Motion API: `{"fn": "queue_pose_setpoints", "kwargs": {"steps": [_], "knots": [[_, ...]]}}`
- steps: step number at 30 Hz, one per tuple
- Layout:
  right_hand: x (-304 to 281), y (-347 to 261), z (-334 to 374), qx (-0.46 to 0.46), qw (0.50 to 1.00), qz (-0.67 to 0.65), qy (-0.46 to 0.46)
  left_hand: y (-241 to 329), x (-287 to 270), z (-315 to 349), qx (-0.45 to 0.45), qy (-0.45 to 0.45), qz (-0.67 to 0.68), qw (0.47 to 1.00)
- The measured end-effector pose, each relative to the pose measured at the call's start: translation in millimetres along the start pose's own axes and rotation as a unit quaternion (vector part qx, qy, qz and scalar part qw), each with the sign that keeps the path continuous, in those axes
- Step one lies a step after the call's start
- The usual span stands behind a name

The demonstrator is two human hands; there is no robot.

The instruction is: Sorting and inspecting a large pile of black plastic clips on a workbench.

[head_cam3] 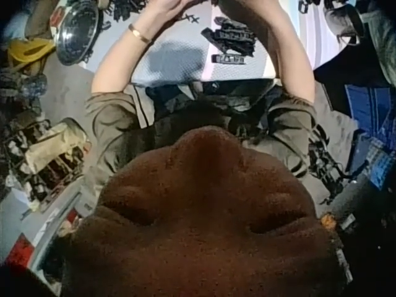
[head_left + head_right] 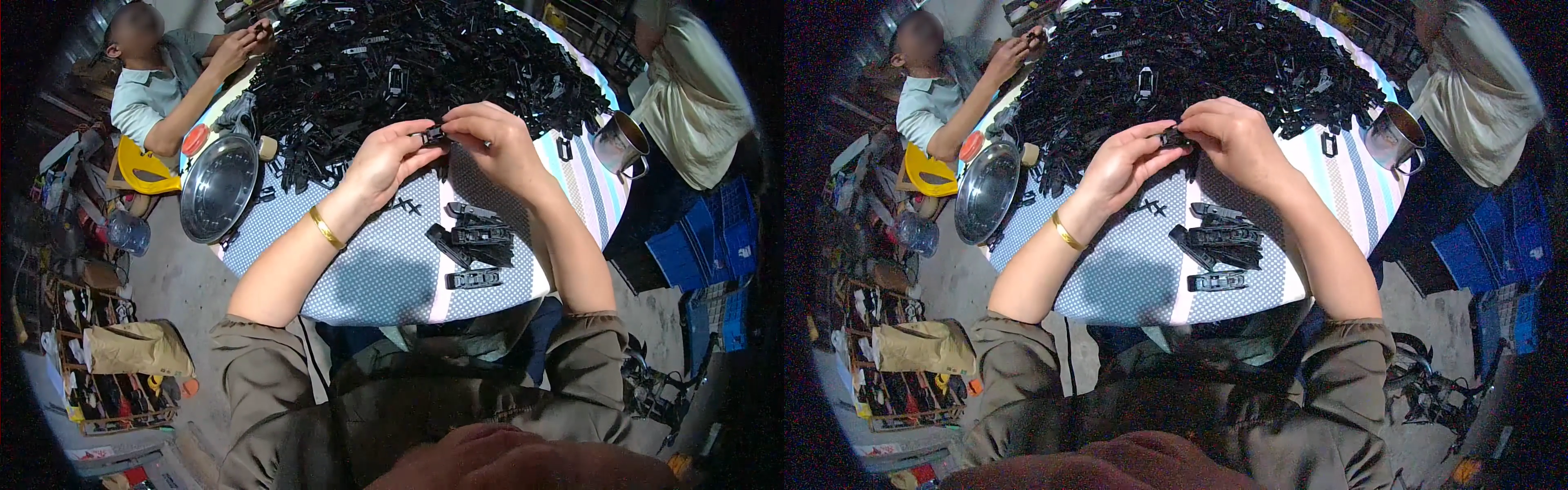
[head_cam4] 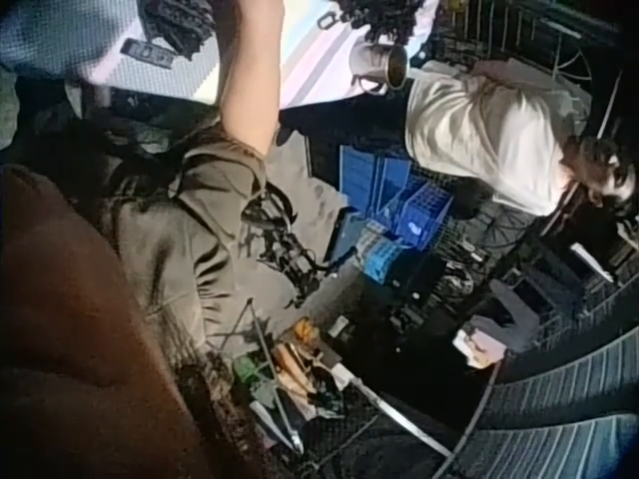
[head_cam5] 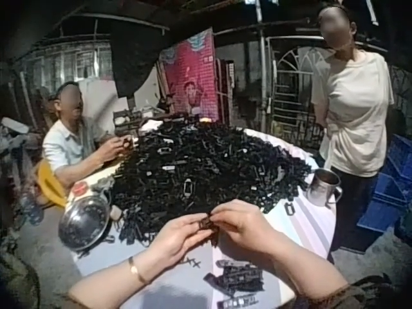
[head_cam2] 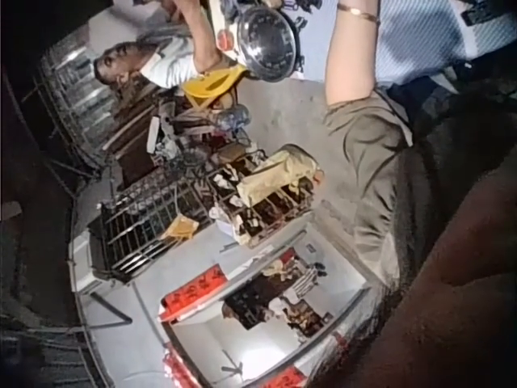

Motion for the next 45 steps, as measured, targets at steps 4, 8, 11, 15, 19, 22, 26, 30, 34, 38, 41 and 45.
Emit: {"fn": "queue_pose_setpoints", "kwargs": {"steps": [4,8,11,15,19,22,26,30,34,38,41,45], "knots": [[0,-8,-1,-0.055,0.998,0.037,-0.021,-1,-1,2,0.004,0.014,-0.008,1.000],[0,-18,-2,-0.081,0.994,0.073,-0.019,-3,-5,1,0.025,0.031,-0.019,0.999],[2,-22,1,-0.090,0.990,0.103,-0.028,-4,-3,1,0.040,0.024,-0.029,0.999],[7,-27,4,-0.101,0.990,0.100,-0.020,-8,-2,1,0.031,0.030,-0.049,0.998],[9,-25,6,-0.094,0.991,0.094,-0.016,-8,-3,0,0.006,-0.008,-0.012,1.000],[12,-25,7,-0.128,0.987,0.097,0.011,-1,-5,0,0.016,-0.030,-0.016,0.999],[10,-32,3,-0.183,0.973,0.132,0.049,16,-3,-1,0.054,-0.054,0.018,0.997],[10,-27,-2,-0.086,0.982,0.104,0.134,45,-8,-2,0.179,-0.033,-0.062,0.981],[34,-28,2,-0.108,0.993,-0.009,-0.045,60,-32,-9,0.181,0.070,-0.010,0.981],[69,-46,17,-0.094,0.970,-0.079,-0.210,49,-33,-12,0.158,0.082,-0.018,0.984],[78,-45,24,-0.094,0.965,-0.045,-0.242,47,-25,-7,0.158,0.082,-0.048,0.983],[75,-35,28,-0.099,0.968,0.000,-0.232,45,-24,-6,0.153,0.083,-0.058,0.983]]}}
Point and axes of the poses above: each hand's wrist, its own z-axis away from the middle knuckle, its own x-axis out of the palm, y = z × x, the point moved 6 cm from there along -z, towards the middle knuckle, and after that the axes turned 12 degrees about y, right-handed, at the moved point
